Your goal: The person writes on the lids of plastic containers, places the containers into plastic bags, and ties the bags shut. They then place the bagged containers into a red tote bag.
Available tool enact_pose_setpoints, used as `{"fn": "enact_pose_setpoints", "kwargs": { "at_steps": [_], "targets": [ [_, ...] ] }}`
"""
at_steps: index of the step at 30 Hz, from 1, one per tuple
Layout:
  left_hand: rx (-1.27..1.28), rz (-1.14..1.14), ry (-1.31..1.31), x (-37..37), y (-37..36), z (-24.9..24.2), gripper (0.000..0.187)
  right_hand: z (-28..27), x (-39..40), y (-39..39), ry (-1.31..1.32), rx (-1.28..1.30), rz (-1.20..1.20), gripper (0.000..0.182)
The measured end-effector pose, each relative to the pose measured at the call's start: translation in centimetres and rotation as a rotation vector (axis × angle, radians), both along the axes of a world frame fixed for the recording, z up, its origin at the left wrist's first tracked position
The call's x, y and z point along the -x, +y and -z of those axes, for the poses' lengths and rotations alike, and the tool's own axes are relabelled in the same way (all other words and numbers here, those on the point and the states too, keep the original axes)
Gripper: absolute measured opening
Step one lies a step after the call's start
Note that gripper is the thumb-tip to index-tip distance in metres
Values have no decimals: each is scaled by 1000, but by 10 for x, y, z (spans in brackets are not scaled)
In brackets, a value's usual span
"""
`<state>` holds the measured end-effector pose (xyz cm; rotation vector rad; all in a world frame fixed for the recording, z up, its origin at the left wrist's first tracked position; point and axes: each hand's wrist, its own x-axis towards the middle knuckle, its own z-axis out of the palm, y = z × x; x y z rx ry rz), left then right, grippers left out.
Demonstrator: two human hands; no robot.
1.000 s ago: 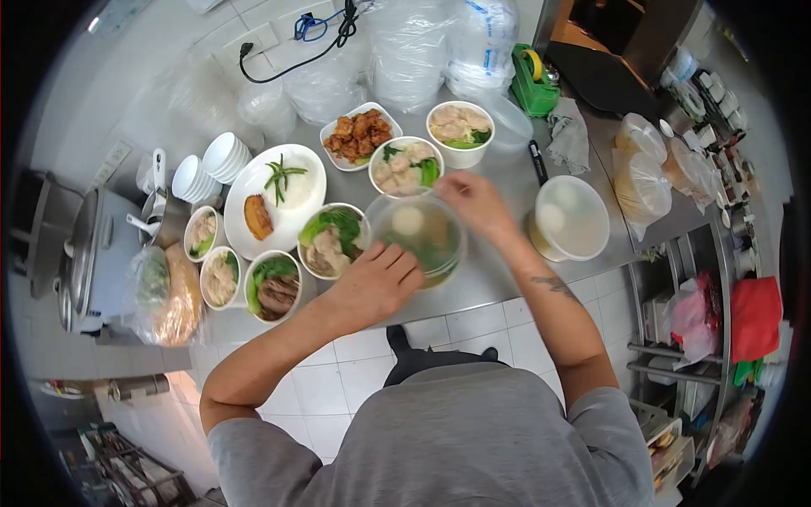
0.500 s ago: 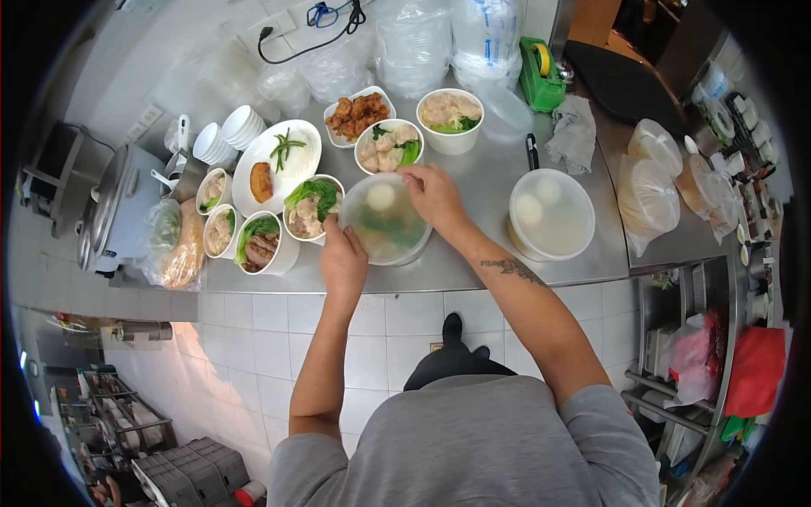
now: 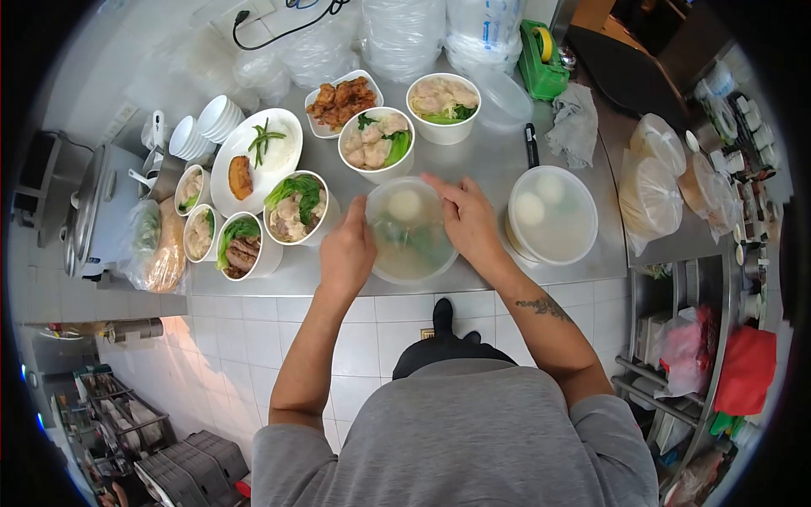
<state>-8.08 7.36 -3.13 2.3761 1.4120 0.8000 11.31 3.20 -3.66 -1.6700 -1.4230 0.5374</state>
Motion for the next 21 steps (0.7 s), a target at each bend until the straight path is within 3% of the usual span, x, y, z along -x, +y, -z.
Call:
{"fn": "enact_pose_setpoints", "kwargs": {
  "at_steps": [6, 7, 13, 15, 19, 21],
  "targets": [
    [135, 39, 199, -3, 15, -7, 45, -5, 5, 0, -58, 109, 44, 39],
    [109, 21, 186, -3, 14, -5, 45, -6, 6, 0, -60, 140, 48, 39],
    [-21, -100, -41, -11, -3, 8, 40, 13, 22, -13, -211, -296, 126, 44],
    [9, -125, -174, -10, -8, 12, 39, 11, 33, -24, -322, -262, 99, 49],
    [-126, -125, -47, -25, -38, 13, 45, -1, 40, -34, -479, -147, 70, 57],
    [-153, -137, 96, -30, -42, 7, 50, -3, 36, -37, -413, -125, -1, 57]
  ]
}}
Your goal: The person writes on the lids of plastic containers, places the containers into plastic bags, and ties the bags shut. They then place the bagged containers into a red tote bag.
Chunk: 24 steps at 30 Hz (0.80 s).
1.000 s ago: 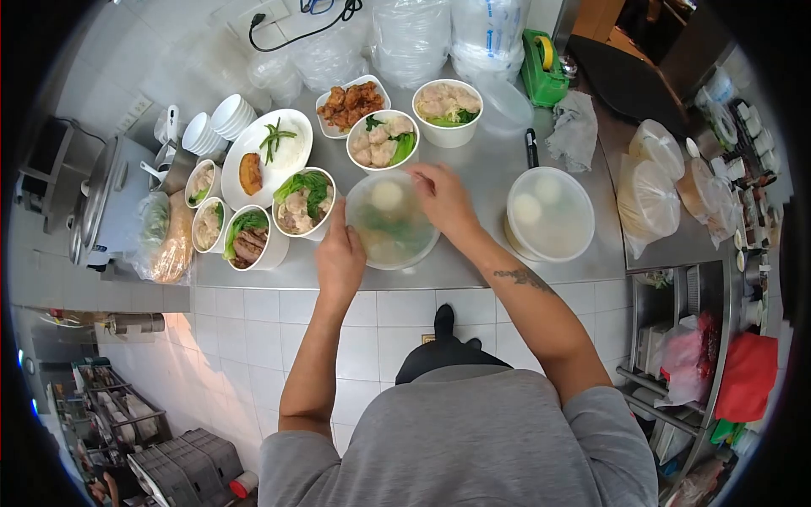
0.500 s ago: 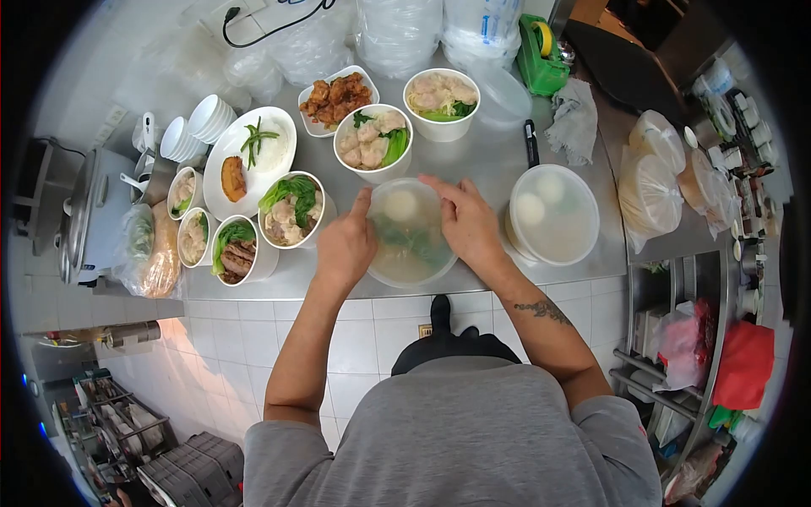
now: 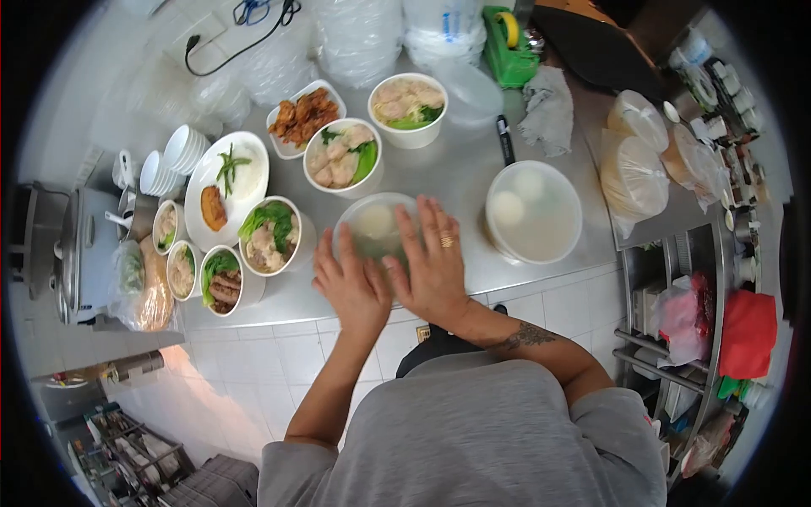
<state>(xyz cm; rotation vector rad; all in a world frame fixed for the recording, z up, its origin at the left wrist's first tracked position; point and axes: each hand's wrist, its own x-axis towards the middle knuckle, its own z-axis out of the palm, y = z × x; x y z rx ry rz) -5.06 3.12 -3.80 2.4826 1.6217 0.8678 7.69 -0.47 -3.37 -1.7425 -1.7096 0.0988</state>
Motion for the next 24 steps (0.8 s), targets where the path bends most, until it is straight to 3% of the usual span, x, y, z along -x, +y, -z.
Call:
{"fn": "enact_pose_setpoints", "kwargs": {
  "at_steps": [1, 4, 6, 8, 10, 12, 14, 16, 19, 22, 24],
  "targets": [
    [-27, -17, 81, -2, 2, -8, 46, -1, -4, 0, 44, 11, -47, 57],
    [30, 177, -85, -15, 34, -28, 39, -24, -33, -1, 266, 17, -166, 48],
    [436, 260, -444, -49, 56, -54, 28, -50, -75, 2, 502, 5, -244, 40],
    [911, 347, -724, -98, 82, -78, 26, -64, -129, 17, 688, -11, -36, 26],
    [950, 362, -783, -163, 112, -73, 23, -58, -197, 56, 943, 8, 80, 27],
    [987, 393, -781, -233, 149, -64, 21, -29, -264, 99, 1293, 187, 114, 33],
    [979, 269, -861, -299, 172, -55, 24, 9, -310, 130, 1536, 421, 282, 40],
    [719, 58, -624, -364, 221, -19, 34, 30, -346, 153, 1639, 609, 572, 46],
    [648, -92, -515, -415, 255, 7, 38, 3, -346, 159, 1182, 401, 571, 51],
    [517, -422, -586, -426, 236, -3, 29, 3, -378, 167, 1597, 562, 56, 60],
    [246, -142, -551, -394, 197, -7, 23, -1, -376, 175, 1637, 527, -40, 59]
  ]
}}
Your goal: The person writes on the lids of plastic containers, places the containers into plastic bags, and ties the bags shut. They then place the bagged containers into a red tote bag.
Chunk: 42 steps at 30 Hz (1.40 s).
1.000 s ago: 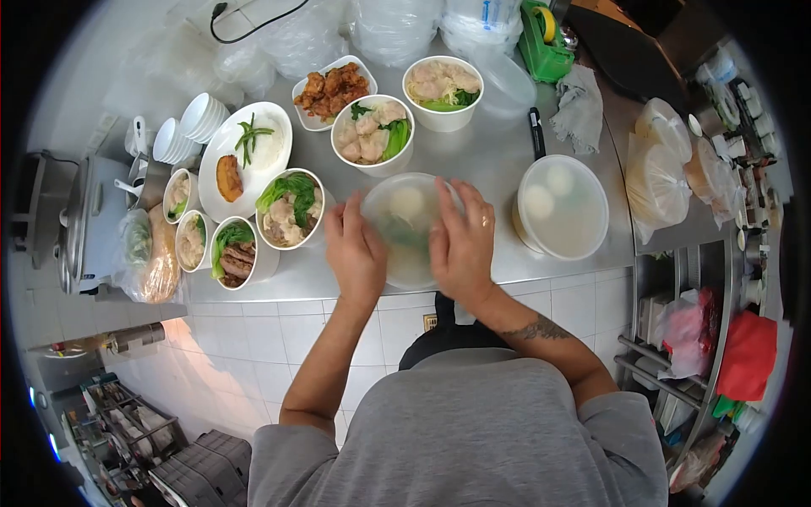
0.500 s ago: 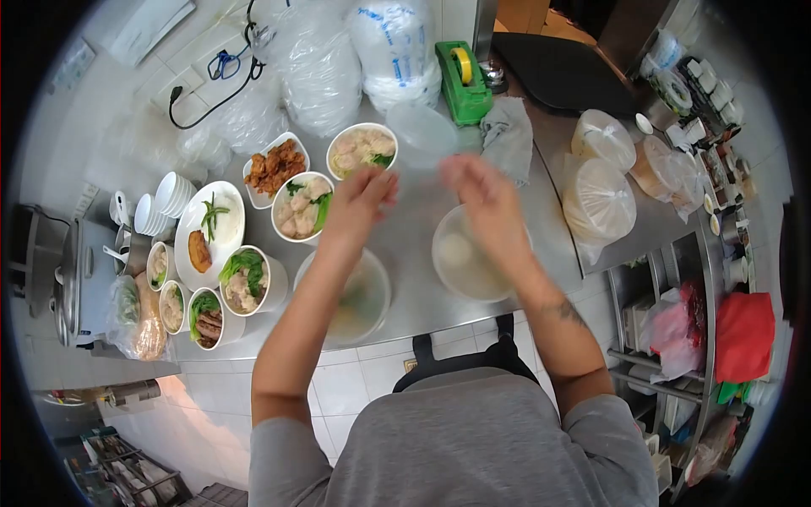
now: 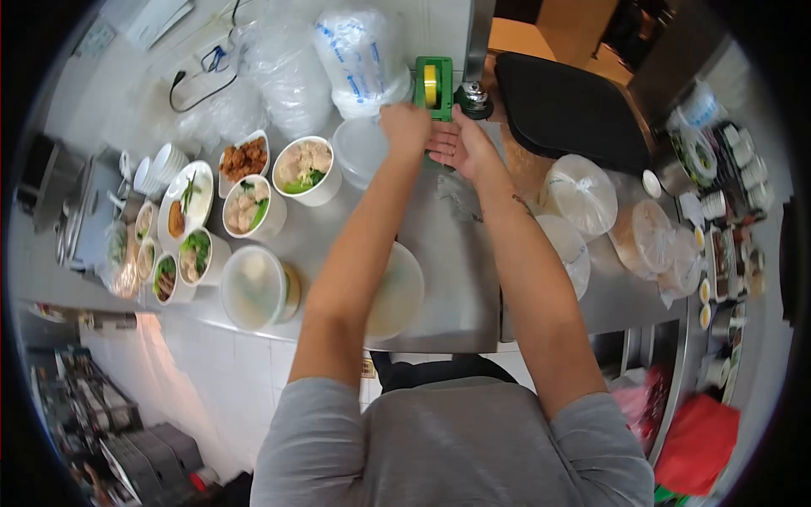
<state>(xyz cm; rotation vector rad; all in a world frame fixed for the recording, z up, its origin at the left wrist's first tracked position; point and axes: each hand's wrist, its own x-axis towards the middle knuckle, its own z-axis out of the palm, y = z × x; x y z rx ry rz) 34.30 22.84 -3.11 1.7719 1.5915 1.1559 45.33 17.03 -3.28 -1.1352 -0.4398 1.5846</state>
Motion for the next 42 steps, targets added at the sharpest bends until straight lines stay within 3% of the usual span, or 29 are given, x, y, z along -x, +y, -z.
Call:
{"fn": "enact_pose_setpoints", "kwargs": {
  "at_steps": [1, 2, 3, 4, 7, 15, 18, 23, 26, 30, 31, 33, 37, 38, 40, 41, 42],
  "targets": [
    [105, 101, -269, 17, -34, -2, 19, -3, 4, 4, 35, -44, -11, 59],
    [155, 229, -138, 45, -82, -19, 18, -2, 5, 6, 74, -15, 6, 57],
    [25, 208, -106, 65, -136, -32, 19, 0, 7, 9, 116, 13, 26, 56],
    [163, 208, -188, 87, -179, -24, 19, 0, 9, 13, 161, 35, 51, 54],
    [213, 170, -347, 117, -275, -30, 7, 22, 16, 25, 121, -17, 141, 35],
    [207, 212, -293, 101, -293, -37, 7, 37, 35, 41, -137, 77, 311, 4],
    [221, 262, -246, 108, -300, -49, 8, 44, 55, 37, -265, 209, 226, 9],
    [163, 192, -382, 177, -332, -40, 11, -33, 84, -64, -128, -324, 61, 40],
    [373, 80, -420, 216, -350, -23, 13, -15, 94, -103, -269, -354, 46, 49],
    [692, 92, -453, 227, -341, 20, 16, 41, 103, -127, -258, -125, 20, 48],
    [613, 122, -430, 224, -332, 30, 18, 45, 107, -132, -179, -36, -3, 49],
    [574, 141, -317, 216, -314, 38, 19, 52, 108, -136, -140, 53, -98, 45],
    [500, 155, -143, 213, -304, 39, 22, 37, 94, -133, -416, 125, -316, 40],
    [424, 109, 55, 214, -305, 44, 23, 31, 93, -134, -511, 167, -357, 41],
    [266, 14, 450, 217, -309, 54, 24, 46, 91, -132, -768, -34, -322, 46],
    [357, 8, 222, 218, -313, 53, 28, 54, 88, -129, -895, -140, -299, 50],
    [441, 9, -2, 217, -317, 46, 33, 51, 86, -129, -666, -160, -283, 49]
  ]
}}
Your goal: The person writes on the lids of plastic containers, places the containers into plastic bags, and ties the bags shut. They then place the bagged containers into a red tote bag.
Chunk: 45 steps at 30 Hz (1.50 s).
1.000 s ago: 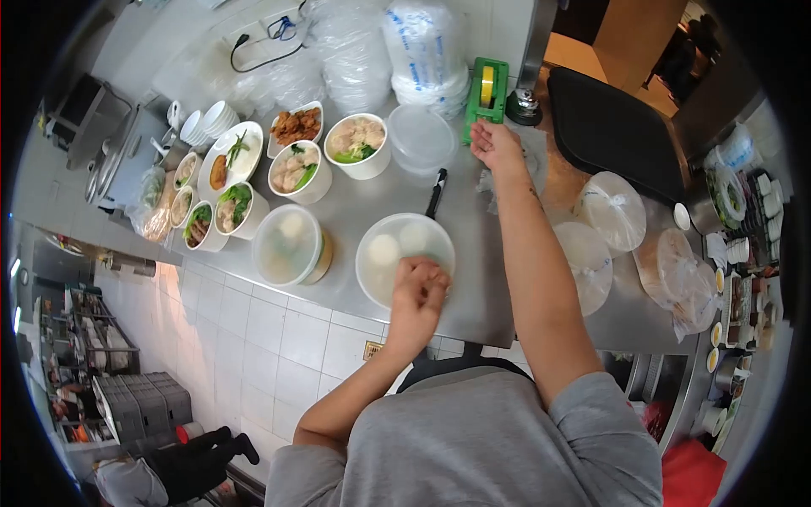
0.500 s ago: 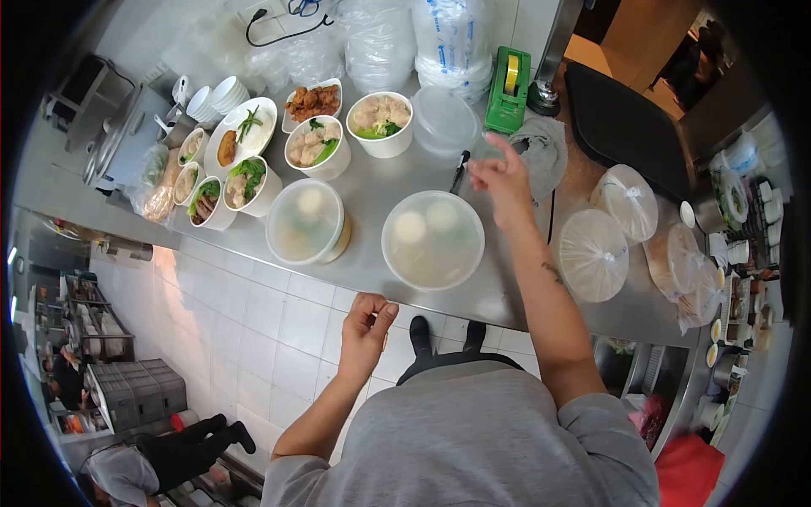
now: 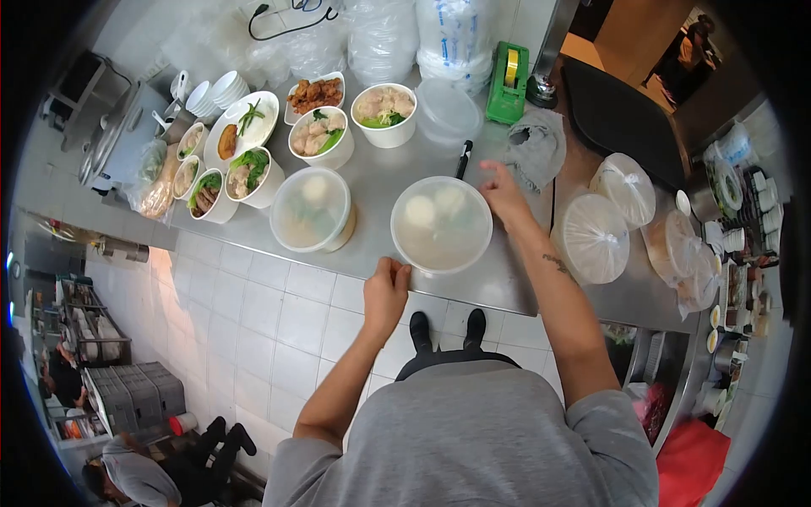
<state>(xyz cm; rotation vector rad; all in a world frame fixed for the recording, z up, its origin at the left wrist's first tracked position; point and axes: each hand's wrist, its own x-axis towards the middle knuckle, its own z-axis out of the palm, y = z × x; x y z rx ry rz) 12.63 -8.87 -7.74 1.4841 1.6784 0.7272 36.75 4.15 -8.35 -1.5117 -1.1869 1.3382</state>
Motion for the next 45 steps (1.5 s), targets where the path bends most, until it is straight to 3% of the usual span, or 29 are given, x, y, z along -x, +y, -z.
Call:
{"fn": "enact_pose_setpoints", "kwargs": {
  "at_steps": [2, 4, 5, 8, 13, 16, 20, 23, 26, 29, 30, 32, 36, 39, 42, 44, 45],
  "targets": [
    [98, -78, -338, -9, -6, -13, 45, -11, -5, -3, 450, 32, -11, 52],
    [126, -144, -567, -25, -16, -32, 60, -22, 10, -24, 501, 161, -47, 61],
    [189, -76, -492, -33, -16, -56, 72, -24, 21, -34, 528, 221, -67, 67],
    [153, -104, -618, -36, -3, -56, 73, -20, 34, -57, 408, 78, 23, 70],
    [88, -133, -784, -22, 18, -55, 51, -52, 46, -91, 388, 30, 31, 68],
    [183, -24, -806, -11, 30, -69, 64, -59, 47, -102, 341, 1, 8, 70],
    [294, 27, -696, 0, 49, -67, 56, -45, 46, -114, 239, -45, -26, 76],
    [382, 72, -635, 1, 64, -82, 46, -61, 36, -120, 232, 60, -117, 79],
    [120, 332, 85, 5, 95, -87, 35, -74, 11, -106, -13, 82, -147, 76],
    [-98, 370, -32, -38, 157, -100, 37, -81, -22, -48, 66, 18, -30, 69],
    [-7, 397, -70, -59, 187, -103, 34, -82, -34, -19, 160, 49, 29, 67],
    [-118, 325, -183, -113, 243, -85, 39, -77, -58, 45, 338, 114, 141, 64],
    [-132, 112, -165, -207, 340, -37, 41, -53, -74, 125, 554, 216, 339, 62],
    [-198, 96, 140, -233, 348, -43, 39, -59, -69, 143, 625, 171, 355, 60],
    [-635, -150, 230, -235, 326, -29, 30, -60, -69, 150, 654, 201, 409, 60],
    [-444, 79, -252, -205, 279, -46, 22, -53, -72, 154, 683, 220, 416, 57],
    [-205, 100, -342, -184, 219, -78, 23, -53, -72, 153, 669, 230, 424, 56]
  ]
}}
